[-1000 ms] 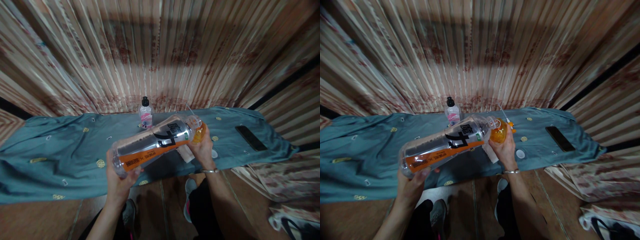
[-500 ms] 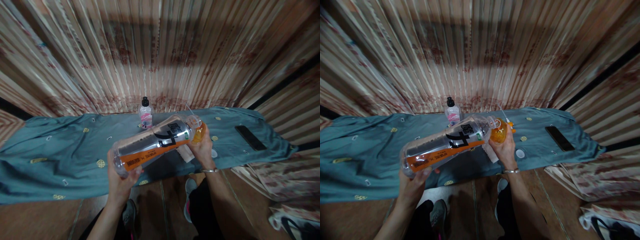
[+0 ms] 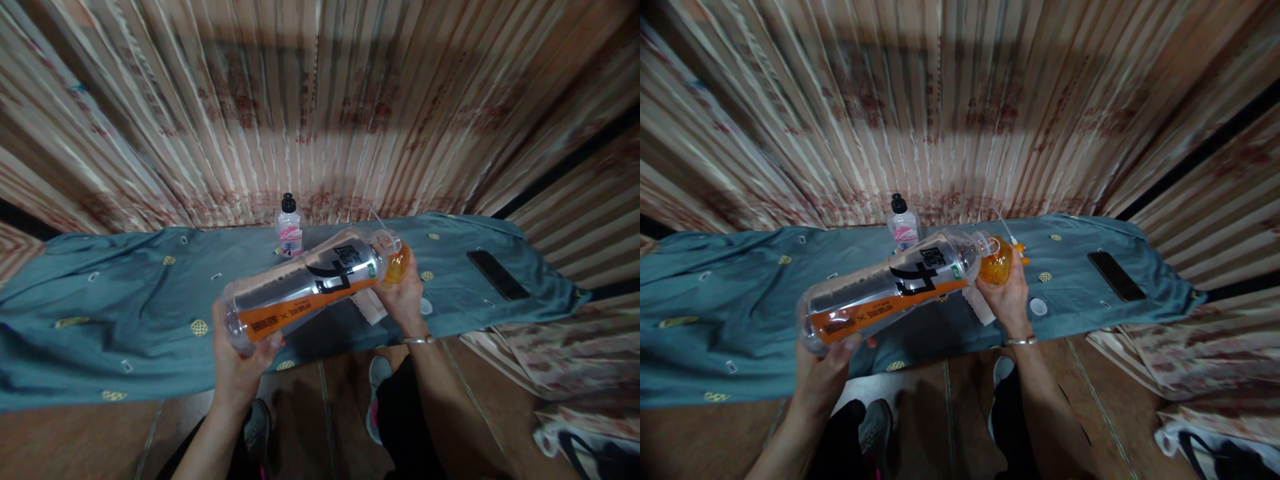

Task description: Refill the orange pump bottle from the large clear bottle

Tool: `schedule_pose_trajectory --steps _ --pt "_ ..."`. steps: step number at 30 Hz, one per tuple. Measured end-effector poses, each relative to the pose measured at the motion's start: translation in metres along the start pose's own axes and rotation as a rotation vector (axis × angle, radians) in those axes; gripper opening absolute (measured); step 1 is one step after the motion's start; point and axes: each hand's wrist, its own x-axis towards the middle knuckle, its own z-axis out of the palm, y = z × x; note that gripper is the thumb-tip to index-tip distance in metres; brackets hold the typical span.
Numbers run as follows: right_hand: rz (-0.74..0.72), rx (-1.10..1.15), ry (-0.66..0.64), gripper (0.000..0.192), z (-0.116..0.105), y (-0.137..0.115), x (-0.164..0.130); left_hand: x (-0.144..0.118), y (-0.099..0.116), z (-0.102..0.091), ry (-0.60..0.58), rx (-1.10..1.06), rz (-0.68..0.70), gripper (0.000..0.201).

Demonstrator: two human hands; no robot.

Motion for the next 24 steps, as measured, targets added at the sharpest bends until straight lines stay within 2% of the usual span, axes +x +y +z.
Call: schedule_pose_trajectory --steps 11,18,24 --pt "0.035 0.008 -0.007 0.107 -0.0019 -0.0040 0.0001 0.0010 -0.0021 0.0001 -0.014 0.013 -0.017 0.071" --pt "0.047 0.017 0.004 0.110 -0.0018 -0.0037 0.0009 0.0021 -0.0014 0.0005 0.010 0.023 -0.039 0.069" --pt "0.065 0.026 -0.016 0.110 -0.0040 -0.0068 0.0024 0.0025 -0.0007 0.0028 -0.022 0.014 -0.026 0.069"
